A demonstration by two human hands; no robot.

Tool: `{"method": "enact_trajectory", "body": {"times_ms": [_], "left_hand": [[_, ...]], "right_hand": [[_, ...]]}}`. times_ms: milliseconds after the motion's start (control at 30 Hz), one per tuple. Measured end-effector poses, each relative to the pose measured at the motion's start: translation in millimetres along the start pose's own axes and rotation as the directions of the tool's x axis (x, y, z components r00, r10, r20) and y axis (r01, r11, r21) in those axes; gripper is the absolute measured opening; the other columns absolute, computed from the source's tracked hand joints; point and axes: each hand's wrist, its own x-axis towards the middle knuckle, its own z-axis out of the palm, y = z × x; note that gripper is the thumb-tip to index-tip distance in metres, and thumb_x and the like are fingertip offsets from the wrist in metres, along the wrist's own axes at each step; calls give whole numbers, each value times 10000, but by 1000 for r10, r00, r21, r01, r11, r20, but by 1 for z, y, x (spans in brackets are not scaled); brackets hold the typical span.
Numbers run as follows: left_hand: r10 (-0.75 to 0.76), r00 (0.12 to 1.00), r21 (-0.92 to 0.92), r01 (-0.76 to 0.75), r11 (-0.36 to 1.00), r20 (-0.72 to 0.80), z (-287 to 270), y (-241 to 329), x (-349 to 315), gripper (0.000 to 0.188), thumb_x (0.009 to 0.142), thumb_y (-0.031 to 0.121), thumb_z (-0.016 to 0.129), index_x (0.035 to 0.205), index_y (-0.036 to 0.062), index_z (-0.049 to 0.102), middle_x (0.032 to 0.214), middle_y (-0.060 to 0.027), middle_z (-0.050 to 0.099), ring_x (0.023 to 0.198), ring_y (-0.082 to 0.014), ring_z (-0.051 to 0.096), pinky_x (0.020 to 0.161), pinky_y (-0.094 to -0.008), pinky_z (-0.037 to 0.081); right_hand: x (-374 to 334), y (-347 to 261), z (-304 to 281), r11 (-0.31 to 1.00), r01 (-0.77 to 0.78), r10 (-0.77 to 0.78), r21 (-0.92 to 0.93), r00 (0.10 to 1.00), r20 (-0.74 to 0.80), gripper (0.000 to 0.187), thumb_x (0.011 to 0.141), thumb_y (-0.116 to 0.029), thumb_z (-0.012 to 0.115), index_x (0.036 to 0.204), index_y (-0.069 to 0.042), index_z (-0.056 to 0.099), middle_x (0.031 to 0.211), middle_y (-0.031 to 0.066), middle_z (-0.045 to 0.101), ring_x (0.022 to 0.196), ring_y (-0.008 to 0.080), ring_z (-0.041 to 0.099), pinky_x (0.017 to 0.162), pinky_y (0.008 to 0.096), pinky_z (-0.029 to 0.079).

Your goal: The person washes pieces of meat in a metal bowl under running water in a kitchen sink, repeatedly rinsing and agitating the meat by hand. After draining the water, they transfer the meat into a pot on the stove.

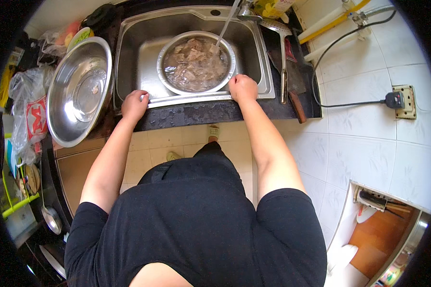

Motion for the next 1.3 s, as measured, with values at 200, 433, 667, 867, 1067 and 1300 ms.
{"method": "enact_trajectory", "body": {"times_ms": [200, 433, 667, 867, 1067, 1300], "left_hand": [[-29, 990, 62, 20, 998, 140, -6, -1, 7, 251, 821, 291, 519, 936, 108, 648, 1007, -94, 611, 969, -280, 548, 831, -387, 431], [183, 961, -321, -244, 915, -209, -26, -11, -16, 342, 708, 83, 625, 1037, 22, 555, 1060, -168, 543, 1041, -334, 494, 897, -391, 396], [128, 918, -275, -242, 930, -375, -80, -43, -108, 304, 754, 142, 621, 1044, 59, 585, 1092, -118, 577, 1041, -290, 525, 903, -371, 415], [-177, 782, -171, 91, 981, -597, -89, -90, -176, 281, 740, 164, 622, 1003, 74, 582, 1005, -111, 581, 946, -282, 543, 815, -380, 447], [-550, 546, -352, 430, 831, -632, -108, -134, -251, 360, 789, 214, 592, 1119, 84, 531, 1122, -103, 535, 1010, -272, 519, 864, -368, 430], [-837, 282, -482, 713, 510, -469, -126, -161, -370, 499, 796, 298, 598, 1229, 93, 459, 1276, -118, 434, 1154, -282, 435, 935, -354, 395]], "right_hand": [[5, 0, 0, 1000, -29, 30, -9, 998, 57, 292, 777, -297, 473, 813, -72, 655, 876, 146, 621, 828, 332, 585, 737, 429, 465], [8, -2, -3, 995, 65, -84, 78, 960, 269, 341, 780, -369, 492, 933, -94, 623, 959, 134, 608, 927, 314, 560, 789, 396, 440], [22, 7, 12, 929, 366, -368, 48, 907, 205, 188, 698, -130, 638, 850, -44, 569, 855, 132, 538, 802, 301, 525, 728, 378, 435], [33, -78, 37, 700, 319, -612, 639, 729, 306, 529, 697, -94, 649, 1192, -24, 478, 1117, 167, 540, 1083, 231, 493, 925, 328, 369], [-12, -210, 32, 474, 727, -873, 497, 462, 158, 345, 736, -75, 596, 1076, -37, 552, 1091, 150, 549, 1049, 310, 498, 926, 385, 375], [-144, -320, 29, -127, 720, -992, 683, -72, -108, 205, 710, 0, 615, 911, -38, 596, 927, 142, 586, 842, 316, 564, 737, 370, 465]]}}
